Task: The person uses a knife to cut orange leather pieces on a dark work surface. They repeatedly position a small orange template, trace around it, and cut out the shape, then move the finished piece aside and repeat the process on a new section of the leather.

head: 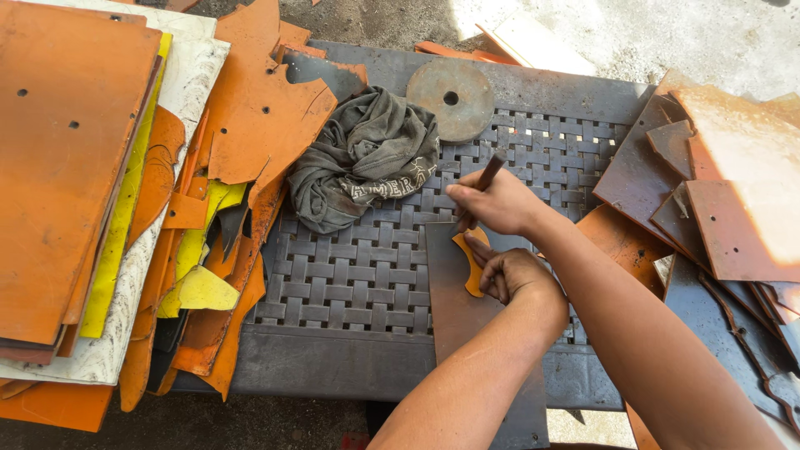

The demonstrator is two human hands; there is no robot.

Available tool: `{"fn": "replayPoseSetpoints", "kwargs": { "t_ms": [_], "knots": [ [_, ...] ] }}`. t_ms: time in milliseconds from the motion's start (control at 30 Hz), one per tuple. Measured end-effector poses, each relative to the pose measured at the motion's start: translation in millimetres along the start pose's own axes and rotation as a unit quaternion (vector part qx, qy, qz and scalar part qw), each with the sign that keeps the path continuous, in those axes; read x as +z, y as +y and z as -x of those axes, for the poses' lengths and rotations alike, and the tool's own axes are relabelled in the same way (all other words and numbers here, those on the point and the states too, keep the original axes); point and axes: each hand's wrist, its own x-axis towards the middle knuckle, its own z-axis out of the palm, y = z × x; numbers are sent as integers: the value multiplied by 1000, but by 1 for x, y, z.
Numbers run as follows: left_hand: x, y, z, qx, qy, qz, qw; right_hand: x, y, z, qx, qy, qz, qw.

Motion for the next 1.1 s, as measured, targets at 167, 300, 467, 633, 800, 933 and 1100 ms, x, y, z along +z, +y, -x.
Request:
{"fn": "replayPoseSetpoints", "kwargs": {
  "t_ms": [167,300,467,633,800,933,1100],
  "knots": [
    [4,4,-8,10,-2,-51,999,-5,31,-14,37,3,-54,998],
    [5,6,-12,7,-2,-57,998,-8,43,-21,48,-2,-45,998],
    [4,4,-10,16,5,-41,999,-9,36,-20,30,-14,-9,999],
    [6,-4,-11,10,20,31,999,-11,0,-13,23,-8,244,970],
    [4,-9,-5,33,32,58,997,-31,-32,23,25,46,484,874],
    [20,-14,3,62,69,181,979,-26,7,90,-62,257,166,950],
    [98,-26,25,54,244,298,921,37,83,123,-101,380,54,918]
  ]
}}
